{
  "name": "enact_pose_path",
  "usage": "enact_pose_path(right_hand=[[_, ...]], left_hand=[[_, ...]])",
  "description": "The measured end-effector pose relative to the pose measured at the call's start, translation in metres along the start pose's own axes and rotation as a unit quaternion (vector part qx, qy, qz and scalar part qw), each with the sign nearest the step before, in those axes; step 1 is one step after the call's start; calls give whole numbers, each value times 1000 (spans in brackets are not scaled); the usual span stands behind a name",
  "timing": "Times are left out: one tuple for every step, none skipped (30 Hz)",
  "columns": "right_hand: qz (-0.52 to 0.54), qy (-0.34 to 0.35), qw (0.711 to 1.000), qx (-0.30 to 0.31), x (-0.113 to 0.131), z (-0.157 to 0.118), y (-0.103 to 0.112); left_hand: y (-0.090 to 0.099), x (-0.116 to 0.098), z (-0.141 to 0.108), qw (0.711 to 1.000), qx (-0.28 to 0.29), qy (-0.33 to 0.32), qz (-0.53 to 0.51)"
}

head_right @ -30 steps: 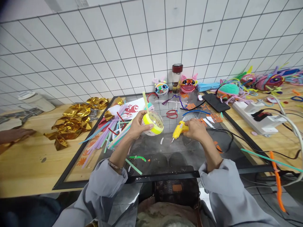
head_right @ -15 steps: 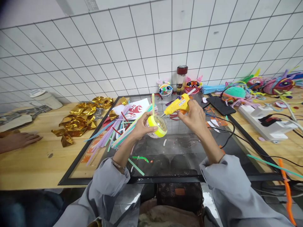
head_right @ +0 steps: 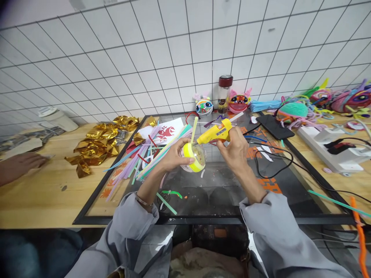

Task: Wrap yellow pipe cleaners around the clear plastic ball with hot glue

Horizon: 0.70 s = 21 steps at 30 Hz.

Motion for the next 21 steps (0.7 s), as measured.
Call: enact_pose_path(right_hand=[[-1,0,1000,4,0,0,0],[-3,-1,1000,10,0,0,0],[-6,-2,1000,17,0,-1,1],[-8,-5,1000,23,0,-1,1],[-11,-9,999,29,0,-1,2],[-12,-12,999,33,0,-2,2],[-12,-15,999,37,0,-2,3],[-10,-15,999,40,0,-2,3],[-9,-15,999,42,-1,-2,3],[-7,-15,999,44,-1,-2,3],[-6,-14,999,45,-1,-2,3],[-5,-13,999,45,-1,-2,3],[-4,-14,999,43,-1,-1,3],[-3,-16,999,42,-1,-1,3],[-3,-17,999,41,-1,-1,3],[-3,-19,999,42,-1,-1,3],[-3,-20,999,43,-1,-1,3],[-3,-20,999,44,0,-1,3],[-4,-19,999,44,0,-1,3],[-4,-17,999,45,0,-1,3],[-4,-15,999,46,0,-1,3]], left_hand=[[0,-1,0,1000,3,3,-1],[0,-2,-1,1000,7,7,-3],[-1,-3,-1,1000,12,11,-5],[-1,-4,-1,1000,17,15,-7],[-1,-4,-2,1000,21,18,-8],[-2,-5,-2,999,23,20,-11],[-2,-5,-2,999,26,20,-13],[-2,-6,-2,999,29,20,-15],[-3,-6,-3,999,33,19,-16],[-3,-6,-3,999,36,17,-17],[-3,-5,-3,999,39,16,-16],[-3,-5,-3,999,39,16,-15],[-3,-4,-3,999,40,17,-14],[-2,-3,-3,999,39,19,-14],[-2,-3,-3,999,40,21,-14],[-2,-2,-3,999,42,22,-13],[-2,-2,-3,999,44,23,-12],[-2,-2,-3,999,46,23,-10],[-2,-2,-3,999,47,22,-8],[-2,-2,-3,999,47,22,-7],[-2,-2,-3,999,48,22,-6]])
Point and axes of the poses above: each hand's wrist, its own z-axis towards the middle knuckle, its own y-axis out of the back of the hand, x = y × z, the point moved 2 cm from there along z, towards the middle knuckle, and after that the axes turned 10 degrees about z, right-handed, at the moved point
